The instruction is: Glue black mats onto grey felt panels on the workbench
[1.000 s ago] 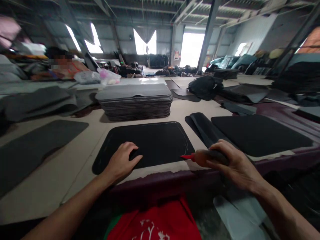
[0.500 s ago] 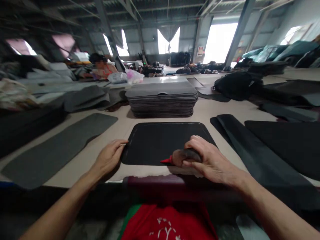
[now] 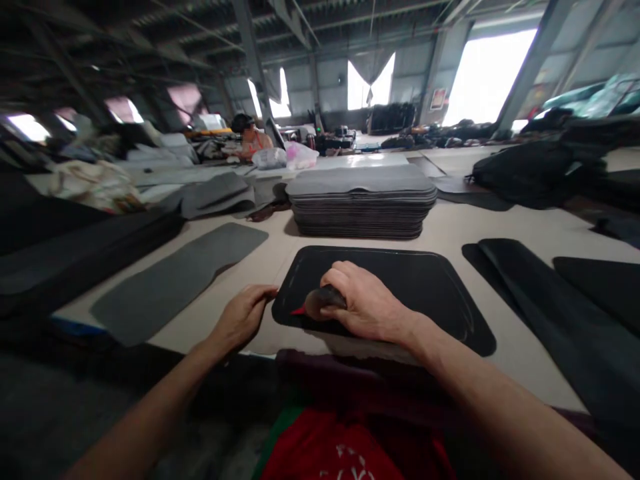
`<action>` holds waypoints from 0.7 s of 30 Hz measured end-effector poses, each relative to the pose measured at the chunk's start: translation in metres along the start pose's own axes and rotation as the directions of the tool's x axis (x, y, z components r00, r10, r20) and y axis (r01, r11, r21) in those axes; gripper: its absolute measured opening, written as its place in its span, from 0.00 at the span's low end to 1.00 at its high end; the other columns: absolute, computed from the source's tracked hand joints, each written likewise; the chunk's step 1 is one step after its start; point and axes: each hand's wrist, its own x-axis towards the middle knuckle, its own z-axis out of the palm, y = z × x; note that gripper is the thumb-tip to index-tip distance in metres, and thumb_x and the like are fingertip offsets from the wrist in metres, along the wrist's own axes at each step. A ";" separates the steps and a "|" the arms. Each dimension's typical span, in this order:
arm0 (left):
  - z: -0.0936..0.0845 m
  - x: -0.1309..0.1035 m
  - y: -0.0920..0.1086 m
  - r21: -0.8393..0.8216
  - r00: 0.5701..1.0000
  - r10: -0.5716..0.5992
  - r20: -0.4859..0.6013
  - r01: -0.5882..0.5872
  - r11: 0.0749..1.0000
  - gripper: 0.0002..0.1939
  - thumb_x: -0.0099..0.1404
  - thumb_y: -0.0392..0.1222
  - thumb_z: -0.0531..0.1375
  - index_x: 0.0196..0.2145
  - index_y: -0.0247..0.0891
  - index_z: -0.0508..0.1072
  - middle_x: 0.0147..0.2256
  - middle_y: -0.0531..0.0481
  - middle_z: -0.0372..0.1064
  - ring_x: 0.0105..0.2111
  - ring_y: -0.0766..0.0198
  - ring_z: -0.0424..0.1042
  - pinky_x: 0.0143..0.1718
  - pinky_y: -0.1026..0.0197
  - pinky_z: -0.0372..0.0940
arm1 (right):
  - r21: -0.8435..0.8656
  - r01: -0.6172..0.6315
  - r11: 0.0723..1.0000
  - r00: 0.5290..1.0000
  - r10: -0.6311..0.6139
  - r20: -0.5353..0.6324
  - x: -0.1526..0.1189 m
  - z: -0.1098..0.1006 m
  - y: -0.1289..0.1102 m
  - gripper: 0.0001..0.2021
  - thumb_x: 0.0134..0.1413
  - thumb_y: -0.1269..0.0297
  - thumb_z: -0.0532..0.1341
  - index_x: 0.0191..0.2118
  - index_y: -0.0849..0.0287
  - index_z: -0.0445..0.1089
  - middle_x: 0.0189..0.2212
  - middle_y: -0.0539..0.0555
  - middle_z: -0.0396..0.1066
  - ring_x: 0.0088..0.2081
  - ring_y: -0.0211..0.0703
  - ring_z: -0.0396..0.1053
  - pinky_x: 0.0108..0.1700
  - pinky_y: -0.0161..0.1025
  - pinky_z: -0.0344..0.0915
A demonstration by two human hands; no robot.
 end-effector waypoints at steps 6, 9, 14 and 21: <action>-0.001 -0.002 0.003 0.023 1.000 0.017 0.026 -0.018 1.000 0.19 0.68 0.32 0.49 0.49 0.38 0.76 0.46 0.46 0.77 0.47 0.55 0.71 0.53 0.49 0.68 | -0.086 -0.060 0.995 0.995 0.053 -0.081 0.012 0.011 0.010 0.13 0.55 0.70 0.69 0.41 0.57 0.65 0.39 0.52 0.66 0.41 0.45 0.64 0.41 0.40 0.59; -0.001 -0.002 0.004 0.030 0.999 0.017 0.030 -0.018 0.999 0.19 0.68 0.32 0.49 0.50 0.38 0.75 0.46 0.45 0.76 0.48 0.54 0.71 0.52 0.49 0.68 | -0.059 -0.113 0.992 0.986 0.105 -0.130 0.010 0.010 0.018 0.14 0.54 0.69 0.69 0.41 0.56 0.64 0.38 0.51 0.66 0.41 0.44 0.65 0.41 0.39 0.59; 0.000 -0.001 0.003 0.031 0.999 0.016 0.031 -0.017 0.999 0.19 0.69 0.33 0.49 0.50 0.37 0.75 0.47 0.45 0.76 0.48 0.56 0.71 0.53 0.50 0.68 | 0.010 -0.050 0.999 0.999 0.050 -0.020 0.003 -0.001 0.013 0.10 0.56 0.69 0.67 0.38 0.56 0.65 0.37 0.50 0.66 0.39 0.42 0.64 0.39 0.39 0.59; -0.001 -0.001 0.002 0.032 0.999 0.027 0.029 -0.028 0.999 0.18 0.71 0.36 0.48 0.51 0.39 0.75 0.46 0.45 0.76 0.48 0.56 0.72 0.52 0.50 0.69 | 0.443 -0.336 0.831 0.908 0.411 -0.084 -0.020 -0.016 0.030 0.16 0.48 0.61 0.71 0.43 0.54 0.70 0.32 0.48 0.70 0.33 0.42 0.67 0.34 0.38 0.62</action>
